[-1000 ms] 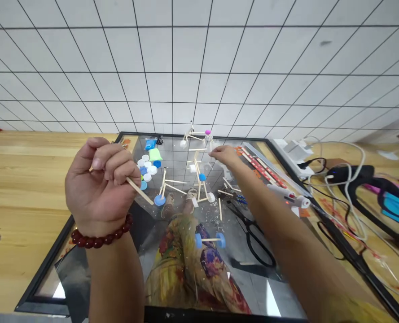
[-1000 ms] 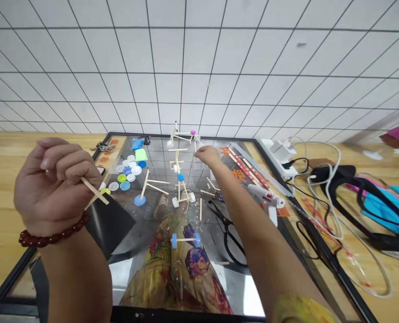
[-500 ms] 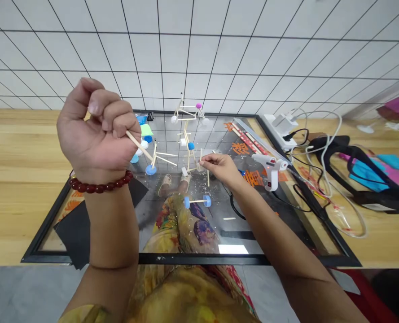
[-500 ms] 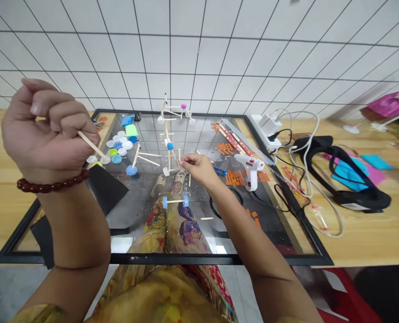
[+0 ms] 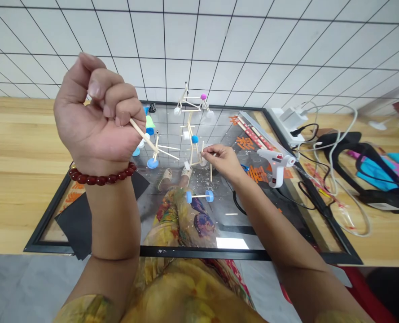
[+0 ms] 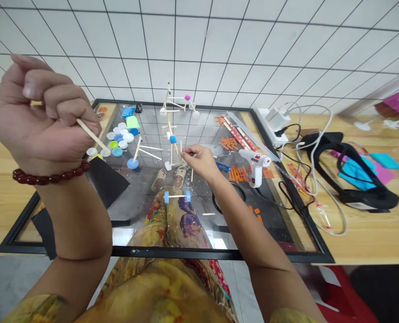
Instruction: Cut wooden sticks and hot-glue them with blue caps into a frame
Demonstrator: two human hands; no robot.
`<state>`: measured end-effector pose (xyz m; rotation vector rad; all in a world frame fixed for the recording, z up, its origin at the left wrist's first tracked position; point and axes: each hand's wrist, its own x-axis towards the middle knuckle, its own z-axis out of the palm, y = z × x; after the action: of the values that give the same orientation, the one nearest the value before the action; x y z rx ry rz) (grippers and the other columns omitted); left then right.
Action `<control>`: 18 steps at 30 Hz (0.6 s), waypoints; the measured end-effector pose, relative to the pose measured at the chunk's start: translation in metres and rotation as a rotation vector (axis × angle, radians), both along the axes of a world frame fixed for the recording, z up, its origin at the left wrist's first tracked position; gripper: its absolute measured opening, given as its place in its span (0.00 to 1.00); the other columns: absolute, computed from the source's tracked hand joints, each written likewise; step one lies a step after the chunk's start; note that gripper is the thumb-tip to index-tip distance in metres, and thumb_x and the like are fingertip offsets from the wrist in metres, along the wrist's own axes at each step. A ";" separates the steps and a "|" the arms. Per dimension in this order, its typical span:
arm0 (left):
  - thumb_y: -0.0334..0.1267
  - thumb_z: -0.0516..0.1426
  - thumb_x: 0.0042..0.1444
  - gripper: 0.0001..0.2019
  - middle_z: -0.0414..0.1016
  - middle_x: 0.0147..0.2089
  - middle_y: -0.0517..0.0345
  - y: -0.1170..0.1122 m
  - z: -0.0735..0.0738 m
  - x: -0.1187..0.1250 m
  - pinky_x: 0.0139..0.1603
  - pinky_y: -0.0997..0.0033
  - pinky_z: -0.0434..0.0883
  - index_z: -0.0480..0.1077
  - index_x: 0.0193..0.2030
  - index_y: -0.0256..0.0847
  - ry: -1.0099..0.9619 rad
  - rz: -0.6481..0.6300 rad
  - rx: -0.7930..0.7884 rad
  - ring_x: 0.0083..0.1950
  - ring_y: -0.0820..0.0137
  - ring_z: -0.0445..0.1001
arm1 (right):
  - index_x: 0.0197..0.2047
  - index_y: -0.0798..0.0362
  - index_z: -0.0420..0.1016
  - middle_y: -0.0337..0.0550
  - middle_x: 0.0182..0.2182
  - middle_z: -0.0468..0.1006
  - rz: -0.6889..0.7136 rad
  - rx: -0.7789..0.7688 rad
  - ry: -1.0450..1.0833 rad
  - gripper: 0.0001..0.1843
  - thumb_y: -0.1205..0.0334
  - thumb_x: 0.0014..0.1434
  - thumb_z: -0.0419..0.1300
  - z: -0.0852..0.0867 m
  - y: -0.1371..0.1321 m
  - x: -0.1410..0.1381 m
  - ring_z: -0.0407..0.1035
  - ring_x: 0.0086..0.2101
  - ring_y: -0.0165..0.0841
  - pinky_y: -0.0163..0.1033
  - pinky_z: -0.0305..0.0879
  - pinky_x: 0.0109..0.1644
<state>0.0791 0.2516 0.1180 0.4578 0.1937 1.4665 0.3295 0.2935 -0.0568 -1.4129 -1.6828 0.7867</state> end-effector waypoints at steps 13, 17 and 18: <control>0.41 0.37 0.71 0.23 0.48 0.18 0.69 -0.001 -0.001 -0.002 0.20 0.81 0.44 0.63 0.29 0.37 0.072 0.013 0.045 0.19 0.82 0.40 | 0.32 0.56 0.79 0.41 0.28 0.79 0.020 0.006 -0.046 0.14 0.53 0.51 0.60 -0.006 0.001 -0.005 0.68 0.29 0.30 0.37 0.63 0.38; 0.41 0.39 0.71 0.21 0.49 0.19 0.69 -0.003 -0.002 -0.002 0.21 0.81 0.47 0.63 0.30 0.39 0.162 0.038 0.036 0.20 0.82 0.42 | 0.31 0.55 0.79 0.41 0.28 0.80 0.028 0.056 -0.064 0.12 0.55 0.51 0.60 -0.006 0.002 -0.006 0.71 0.31 0.32 0.37 0.64 0.40; 0.41 0.39 0.71 0.22 0.49 0.19 0.69 -0.003 -0.002 -0.003 0.21 0.81 0.47 0.63 0.29 0.39 0.174 0.042 0.029 0.20 0.82 0.43 | 0.31 0.55 0.79 0.41 0.28 0.80 0.029 0.061 -0.067 0.12 0.56 0.51 0.60 -0.006 0.002 -0.006 0.71 0.31 0.32 0.37 0.64 0.41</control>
<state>0.0763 0.2486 0.1158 0.6079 0.3222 1.4723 0.3233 0.2953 -0.0629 -1.3892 -1.7672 0.7051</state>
